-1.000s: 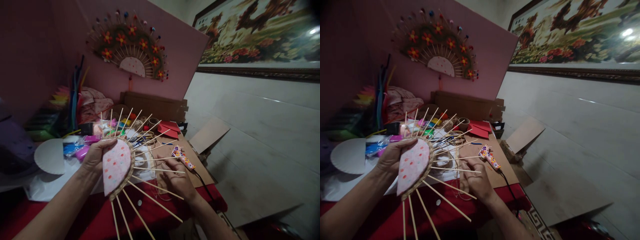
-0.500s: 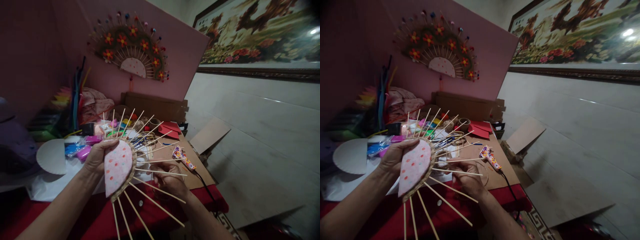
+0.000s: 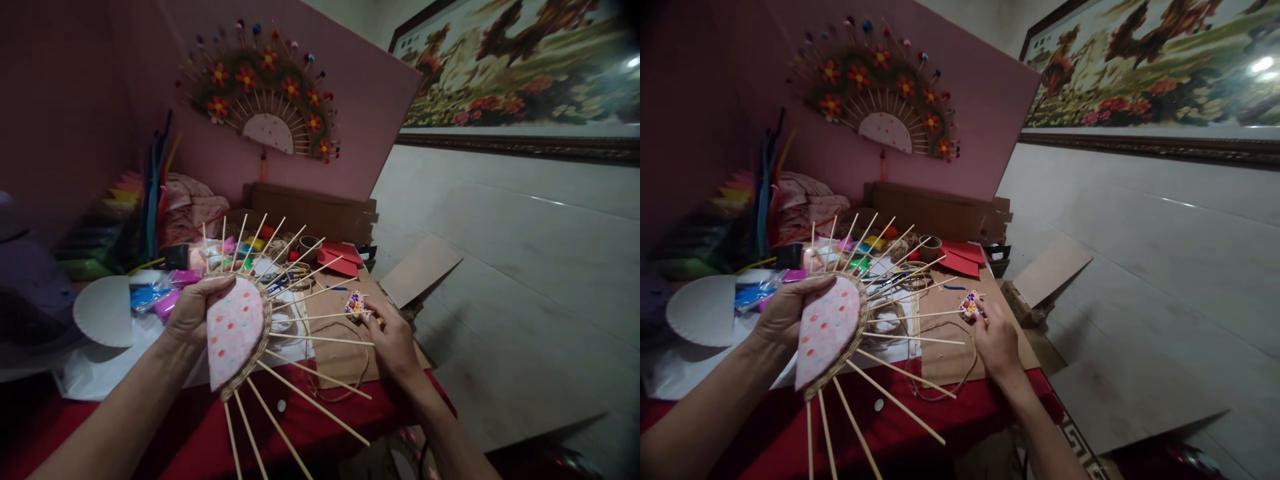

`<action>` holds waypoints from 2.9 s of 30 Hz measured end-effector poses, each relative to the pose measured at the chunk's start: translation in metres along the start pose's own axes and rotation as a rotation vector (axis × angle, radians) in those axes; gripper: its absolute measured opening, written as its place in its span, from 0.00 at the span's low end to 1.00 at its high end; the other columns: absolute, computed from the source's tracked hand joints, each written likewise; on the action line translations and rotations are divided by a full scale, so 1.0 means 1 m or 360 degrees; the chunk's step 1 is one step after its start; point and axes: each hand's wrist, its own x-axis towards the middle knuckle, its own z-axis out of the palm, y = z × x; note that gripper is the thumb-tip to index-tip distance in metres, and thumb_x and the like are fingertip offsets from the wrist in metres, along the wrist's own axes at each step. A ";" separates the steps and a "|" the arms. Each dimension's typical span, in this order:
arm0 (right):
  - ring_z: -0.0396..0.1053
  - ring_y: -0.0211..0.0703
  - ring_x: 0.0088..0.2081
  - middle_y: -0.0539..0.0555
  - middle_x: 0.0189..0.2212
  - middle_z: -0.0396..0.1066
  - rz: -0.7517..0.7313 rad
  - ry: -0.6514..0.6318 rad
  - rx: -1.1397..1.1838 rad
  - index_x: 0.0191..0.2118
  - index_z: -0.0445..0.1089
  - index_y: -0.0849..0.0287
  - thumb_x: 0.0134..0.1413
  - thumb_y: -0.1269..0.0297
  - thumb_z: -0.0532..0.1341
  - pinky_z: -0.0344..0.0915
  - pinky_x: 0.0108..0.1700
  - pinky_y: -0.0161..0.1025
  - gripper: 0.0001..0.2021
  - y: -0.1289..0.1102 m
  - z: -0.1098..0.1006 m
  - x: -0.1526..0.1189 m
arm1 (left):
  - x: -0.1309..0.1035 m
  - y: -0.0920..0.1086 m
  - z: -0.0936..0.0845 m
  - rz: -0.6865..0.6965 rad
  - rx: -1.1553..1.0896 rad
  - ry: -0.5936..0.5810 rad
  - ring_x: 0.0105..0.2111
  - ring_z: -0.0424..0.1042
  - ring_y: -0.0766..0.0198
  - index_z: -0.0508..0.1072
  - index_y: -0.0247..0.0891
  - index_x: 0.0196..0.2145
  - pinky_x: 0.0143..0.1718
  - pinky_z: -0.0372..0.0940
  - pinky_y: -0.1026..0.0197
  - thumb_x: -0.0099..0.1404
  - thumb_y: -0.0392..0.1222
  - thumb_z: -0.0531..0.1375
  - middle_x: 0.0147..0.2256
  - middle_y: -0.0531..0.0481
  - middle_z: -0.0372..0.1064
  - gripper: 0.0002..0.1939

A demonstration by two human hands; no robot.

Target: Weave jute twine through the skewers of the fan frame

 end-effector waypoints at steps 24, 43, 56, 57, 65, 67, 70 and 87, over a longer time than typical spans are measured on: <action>0.46 0.26 0.14 0.42 0.15 0.54 0.0690 -0.0437 0.1350 0.36 0.68 0.64 0.39 0.54 0.68 0.43 0.14 0.28 0.21 0.014 -0.024 0.010 | 0.003 -0.003 -0.003 0.0007 0.0016 -0.0066 0.20 0.74 0.56 0.72 0.31 0.28 0.23 0.72 0.57 0.53 0.22 0.53 0.21 0.43 0.74 0.11; 0.50 0.29 0.12 0.43 0.12 0.54 0.0544 -0.1067 0.1108 0.26 0.60 0.60 0.51 0.50 0.59 0.47 0.13 0.29 0.17 -0.078 -0.057 -0.014 | 0.000 -0.006 -0.002 0.0300 0.0173 -0.0093 0.18 0.72 0.60 0.72 0.31 0.24 0.19 0.68 0.62 0.44 0.25 0.60 0.20 0.45 0.73 0.07; 0.50 0.27 0.15 0.42 0.18 0.54 0.0522 -0.1232 0.1080 0.29 0.55 0.57 0.54 0.54 0.58 0.48 0.14 0.27 0.14 -0.080 -0.052 -0.002 | -0.001 -0.007 -0.003 0.0298 0.0179 -0.0084 0.19 0.72 0.61 0.71 0.35 0.25 0.20 0.68 0.63 0.43 0.26 0.62 0.22 0.47 0.73 0.09; 0.51 0.27 0.15 0.42 0.18 0.55 0.0503 -0.1233 0.1057 0.28 0.55 0.57 0.54 0.54 0.58 0.49 0.14 0.26 0.14 -0.080 -0.052 -0.001 | -0.001 -0.008 -0.003 0.0295 0.0177 -0.0084 0.19 0.72 0.61 0.71 0.35 0.25 0.20 0.68 0.63 0.43 0.26 0.62 0.22 0.47 0.74 0.09; 0.49 0.27 0.13 0.42 0.14 0.54 0.0436 -0.1257 0.0934 0.25 0.58 0.58 0.55 0.51 0.56 0.48 0.12 0.26 0.16 -0.096 -0.059 0.003 | -0.005 -0.007 -0.001 0.0338 0.0209 -0.0141 0.19 0.71 0.62 0.72 0.36 0.25 0.20 0.68 0.64 0.45 0.24 0.60 0.20 0.49 0.73 0.10; 0.50 0.28 0.14 0.43 0.15 0.55 0.0457 -0.1251 0.0918 0.27 0.59 0.59 0.54 0.50 0.57 0.48 0.13 0.26 0.16 -0.096 -0.059 0.003 | -0.006 -0.007 0.001 0.0312 0.0186 -0.0129 0.18 0.71 0.62 0.71 0.37 0.25 0.19 0.68 0.64 0.46 0.24 0.59 0.21 0.49 0.73 0.10; 0.49 0.28 0.15 0.43 0.15 0.54 0.0437 -0.1280 0.0920 0.27 0.61 0.59 0.53 0.49 0.57 0.47 0.13 0.27 0.17 -0.095 -0.057 0.003 | -0.008 -0.006 0.002 0.0281 0.0164 -0.0098 0.18 0.71 0.61 0.72 0.36 0.26 0.19 0.67 0.63 0.46 0.25 0.59 0.20 0.48 0.73 0.10; 0.49 0.29 0.15 0.41 0.16 0.54 0.0441 -0.1184 0.0898 0.43 0.60 0.58 0.53 0.52 0.59 0.48 0.14 0.27 0.18 -0.099 -0.061 0.002 | -0.010 -0.006 0.003 0.0290 0.0127 -0.0090 0.17 0.71 0.61 0.71 0.34 0.25 0.18 0.66 0.64 0.45 0.23 0.59 0.19 0.46 0.72 0.09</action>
